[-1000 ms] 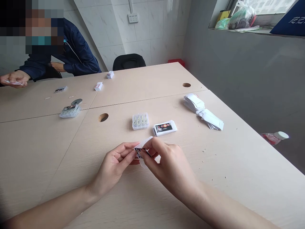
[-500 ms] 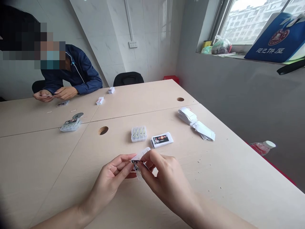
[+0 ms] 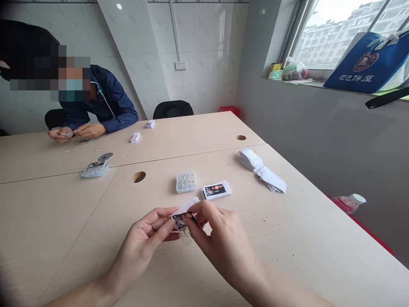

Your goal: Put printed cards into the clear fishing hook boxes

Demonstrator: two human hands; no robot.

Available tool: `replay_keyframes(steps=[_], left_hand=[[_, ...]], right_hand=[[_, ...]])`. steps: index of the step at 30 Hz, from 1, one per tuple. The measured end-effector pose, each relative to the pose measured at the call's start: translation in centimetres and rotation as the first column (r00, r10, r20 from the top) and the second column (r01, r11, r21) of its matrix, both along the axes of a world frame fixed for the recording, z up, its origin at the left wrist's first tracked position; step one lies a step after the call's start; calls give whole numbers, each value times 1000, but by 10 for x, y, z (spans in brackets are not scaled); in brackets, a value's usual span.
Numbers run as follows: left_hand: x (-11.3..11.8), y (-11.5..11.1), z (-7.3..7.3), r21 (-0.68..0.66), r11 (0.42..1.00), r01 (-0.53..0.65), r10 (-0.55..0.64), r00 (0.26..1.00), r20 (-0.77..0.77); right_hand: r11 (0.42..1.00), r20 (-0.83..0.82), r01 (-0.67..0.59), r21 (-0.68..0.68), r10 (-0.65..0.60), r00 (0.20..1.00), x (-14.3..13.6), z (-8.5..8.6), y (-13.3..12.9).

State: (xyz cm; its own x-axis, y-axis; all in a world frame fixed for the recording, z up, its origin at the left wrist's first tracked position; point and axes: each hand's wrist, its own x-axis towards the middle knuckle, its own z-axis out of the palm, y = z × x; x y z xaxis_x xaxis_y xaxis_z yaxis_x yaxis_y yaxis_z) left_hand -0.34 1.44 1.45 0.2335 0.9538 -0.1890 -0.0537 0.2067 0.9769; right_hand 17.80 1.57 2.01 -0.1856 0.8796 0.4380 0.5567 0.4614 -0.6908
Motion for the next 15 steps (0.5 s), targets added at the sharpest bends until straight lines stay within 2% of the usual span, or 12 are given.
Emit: replay_keyframes(steps=[8,15], left_hand=[[0,0,0,-9,1000,-20,20,1000,2],[3,0,0,-21,999,-36,36,999,19]], right_hand=[[991,-54,-32,-133,25,998,2,2,3],[944,-187,-129,-304,73,980,6,4,5]])
